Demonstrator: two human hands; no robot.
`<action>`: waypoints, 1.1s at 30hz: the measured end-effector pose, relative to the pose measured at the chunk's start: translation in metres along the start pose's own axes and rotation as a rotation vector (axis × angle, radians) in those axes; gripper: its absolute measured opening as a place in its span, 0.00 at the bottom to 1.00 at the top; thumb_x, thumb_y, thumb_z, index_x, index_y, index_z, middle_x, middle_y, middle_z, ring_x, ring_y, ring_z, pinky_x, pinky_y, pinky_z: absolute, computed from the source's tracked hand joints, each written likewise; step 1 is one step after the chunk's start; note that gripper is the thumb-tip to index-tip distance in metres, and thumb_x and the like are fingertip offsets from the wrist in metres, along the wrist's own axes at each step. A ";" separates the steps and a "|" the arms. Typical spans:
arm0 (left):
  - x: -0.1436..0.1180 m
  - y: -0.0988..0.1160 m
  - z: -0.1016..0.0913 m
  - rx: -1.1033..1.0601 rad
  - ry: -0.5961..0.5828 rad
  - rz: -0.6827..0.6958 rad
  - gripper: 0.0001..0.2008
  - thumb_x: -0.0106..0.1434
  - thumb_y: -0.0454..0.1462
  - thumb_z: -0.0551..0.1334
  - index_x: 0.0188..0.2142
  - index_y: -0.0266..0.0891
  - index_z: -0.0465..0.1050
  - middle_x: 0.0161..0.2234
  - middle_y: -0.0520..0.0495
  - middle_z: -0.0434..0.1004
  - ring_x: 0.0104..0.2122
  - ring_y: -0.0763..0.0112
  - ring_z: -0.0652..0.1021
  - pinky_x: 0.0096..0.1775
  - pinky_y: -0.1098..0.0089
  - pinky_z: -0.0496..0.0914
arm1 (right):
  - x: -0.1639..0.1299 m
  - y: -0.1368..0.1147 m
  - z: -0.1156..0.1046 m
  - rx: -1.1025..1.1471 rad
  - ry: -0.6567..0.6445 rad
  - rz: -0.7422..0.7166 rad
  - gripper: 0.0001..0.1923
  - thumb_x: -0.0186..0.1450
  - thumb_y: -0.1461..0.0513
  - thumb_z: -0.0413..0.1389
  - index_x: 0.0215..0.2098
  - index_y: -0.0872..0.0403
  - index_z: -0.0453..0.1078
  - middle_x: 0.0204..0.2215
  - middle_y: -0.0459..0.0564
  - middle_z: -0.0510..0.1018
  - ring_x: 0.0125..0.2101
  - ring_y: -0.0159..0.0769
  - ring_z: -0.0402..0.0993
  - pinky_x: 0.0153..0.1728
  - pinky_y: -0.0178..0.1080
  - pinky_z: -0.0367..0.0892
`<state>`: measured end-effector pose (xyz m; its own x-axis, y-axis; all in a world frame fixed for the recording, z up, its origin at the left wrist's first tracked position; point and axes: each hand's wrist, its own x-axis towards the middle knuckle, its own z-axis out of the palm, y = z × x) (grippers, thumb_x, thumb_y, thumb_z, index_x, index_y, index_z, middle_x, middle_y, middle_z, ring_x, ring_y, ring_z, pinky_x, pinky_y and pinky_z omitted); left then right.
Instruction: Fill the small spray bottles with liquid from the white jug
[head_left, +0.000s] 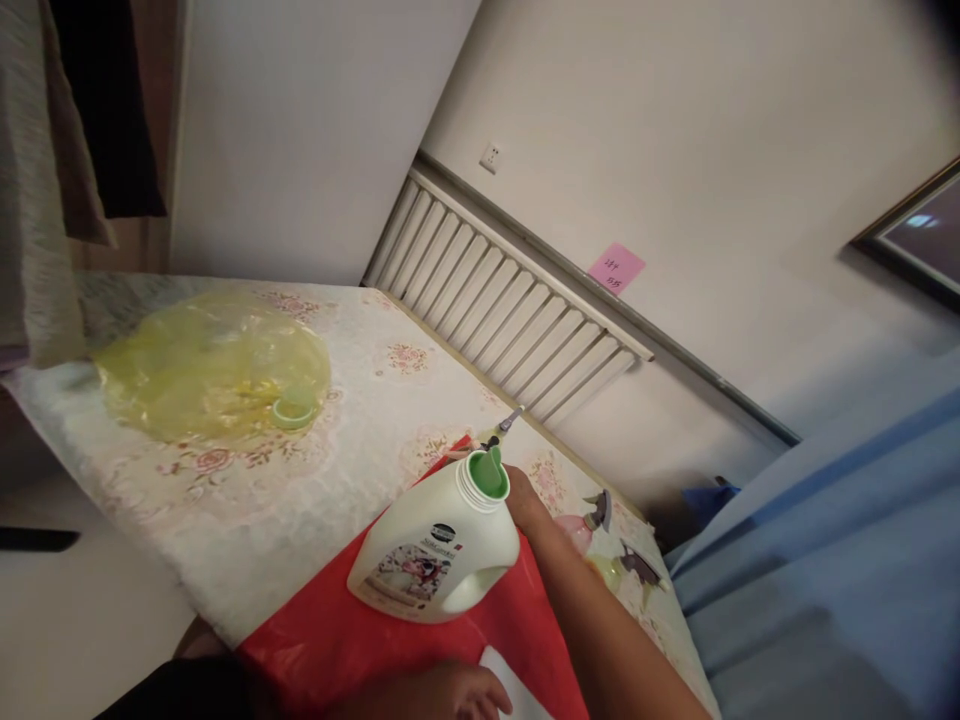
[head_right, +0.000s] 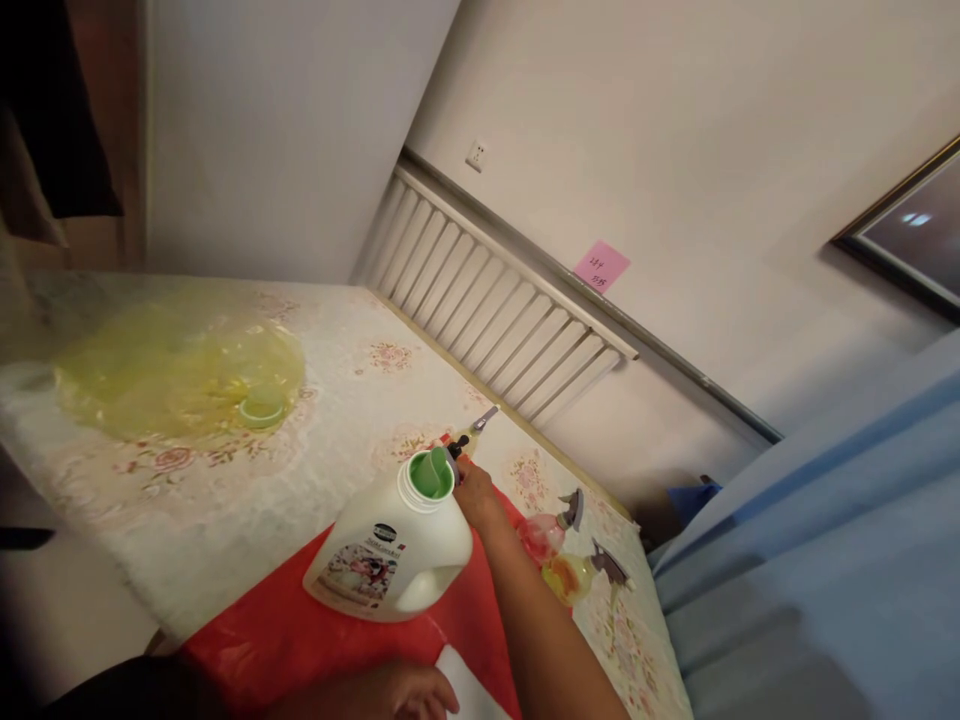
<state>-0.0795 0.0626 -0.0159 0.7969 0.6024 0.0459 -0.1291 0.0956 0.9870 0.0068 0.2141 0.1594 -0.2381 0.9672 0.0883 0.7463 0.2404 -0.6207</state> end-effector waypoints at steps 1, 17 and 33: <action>0.002 -0.002 0.001 -0.006 0.001 -0.013 0.21 0.56 0.37 0.66 0.51 0.40 0.75 0.45 0.41 0.82 0.44 0.55 0.80 0.46 0.58 0.72 | -0.001 0.002 -0.001 0.007 0.010 0.009 0.07 0.53 0.60 0.61 0.23 0.56 0.76 0.19 0.42 0.75 0.25 0.32 0.66 0.28 0.32 0.60; 0.001 0.006 0.000 -0.137 0.001 -0.025 0.22 0.51 0.34 0.66 0.48 0.38 0.74 0.42 0.41 0.80 0.40 0.61 0.79 0.43 0.61 0.71 | -0.056 0.047 -0.049 0.278 0.234 0.276 0.12 0.49 0.57 0.63 0.28 0.55 0.71 0.18 0.45 0.76 0.22 0.39 0.77 0.22 0.35 0.69; 0.015 -0.011 0.002 -0.387 0.110 0.006 0.51 0.53 0.47 0.70 0.68 0.49 0.40 0.63 0.34 0.55 0.51 0.55 0.72 0.51 0.57 0.65 | -0.161 0.046 -0.099 0.283 0.408 0.337 0.11 0.47 0.59 0.65 0.26 0.56 0.73 0.16 0.43 0.73 0.18 0.34 0.71 0.21 0.35 0.66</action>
<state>-0.0656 0.0691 -0.0256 0.7302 0.6831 0.0137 -0.3629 0.3708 0.8549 0.1411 0.0778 0.1936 0.2823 0.9532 0.1077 0.5315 -0.0620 -0.8448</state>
